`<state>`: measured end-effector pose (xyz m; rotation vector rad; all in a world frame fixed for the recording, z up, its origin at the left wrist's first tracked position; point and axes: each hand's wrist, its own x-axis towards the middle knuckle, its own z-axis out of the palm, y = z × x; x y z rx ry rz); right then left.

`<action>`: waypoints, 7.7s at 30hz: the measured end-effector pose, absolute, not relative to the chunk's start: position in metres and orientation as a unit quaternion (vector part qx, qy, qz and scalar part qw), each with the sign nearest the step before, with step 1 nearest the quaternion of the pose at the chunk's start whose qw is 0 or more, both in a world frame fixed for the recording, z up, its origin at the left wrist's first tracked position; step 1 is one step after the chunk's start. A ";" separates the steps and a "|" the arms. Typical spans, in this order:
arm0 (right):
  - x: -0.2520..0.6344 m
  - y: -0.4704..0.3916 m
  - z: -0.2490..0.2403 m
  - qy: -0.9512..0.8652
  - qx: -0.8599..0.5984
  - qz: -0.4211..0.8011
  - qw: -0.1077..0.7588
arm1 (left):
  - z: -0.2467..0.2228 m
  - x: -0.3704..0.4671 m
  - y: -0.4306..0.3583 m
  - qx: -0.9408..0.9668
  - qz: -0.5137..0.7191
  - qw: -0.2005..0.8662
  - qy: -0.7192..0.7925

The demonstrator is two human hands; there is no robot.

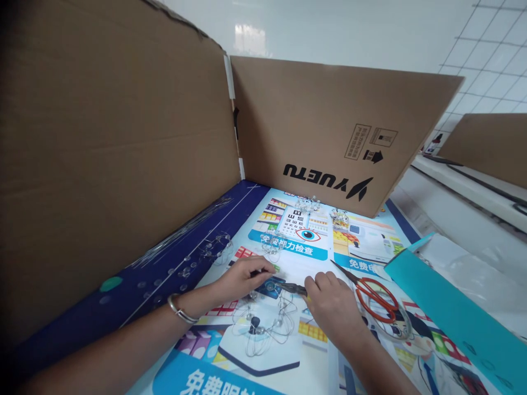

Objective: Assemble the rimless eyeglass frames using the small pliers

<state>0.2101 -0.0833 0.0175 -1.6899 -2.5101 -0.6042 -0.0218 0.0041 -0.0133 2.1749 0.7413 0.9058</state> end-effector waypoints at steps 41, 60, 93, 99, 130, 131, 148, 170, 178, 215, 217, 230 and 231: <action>0.207 -0.087 0.029 -0.820 -0.521 -0.237 0.002 | -0.007 -0.021 -0.002 0.826 0.334 0.352 0.286; 0.206 -0.088 0.029 -0.812 -0.549 -0.197 0.013 | 0.006 -0.022 -0.003 0.868 0.334 0.311 0.196; 0.198 -0.094 0.043 -0.808 -0.563 -0.172 0.009 | -0.002 -0.022 -0.006 0.897 0.325 0.241 0.180; 0.196 -0.095 0.043 -0.806 -0.570 -0.159 0.018 | -0.004 -0.021 -0.006 0.888 0.329 0.266 0.180; 0.195 -0.082 0.010 -0.815 -0.570 -0.093 0.053 | -0.001 -0.023 -0.003 0.850 0.334 0.346 0.213; 0.198 -0.080 0.007 -0.818 -0.563 -0.105 0.057 | -0.001 -0.023 -0.003 0.854 0.334 0.338 0.210; 0.194 -0.081 0.010 -0.823 -0.548 -0.145 0.041 | 0.003 -0.025 -0.007 0.871 0.329 0.306 0.198; 0.186 -0.090 0.033 -0.805 -0.587 -0.088 0.020 | 0.003 -0.024 -0.007 0.841 0.314 0.372 0.236; 0.184 -0.088 0.030 -0.810 -0.580 -0.088 0.008 | 0.003 -0.023 -0.007 0.843 0.312 0.373 0.231; 0.182 -0.093 0.025 -0.810 -0.568 -0.145 0.014 | 0.003 -0.021 -0.013 0.882 0.301 0.271 0.242; 0.182 -0.094 0.025 -0.810 -0.567 -0.152 0.012 | 0.004 -0.021 -0.014 0.881 0.301 0.269 0.248; 0.186 -0.094 0.029 -0.808 -0.569 -0.151 0.005 | 0.003 -0.023 -0.013 0.877 0.305 0.284 0.238; 0.186 -0.094 0.029 -0.807 -0.571 -0.151 0.004 | 0.003 -0.023 -0.013 0.877 0.307 0.286 0.236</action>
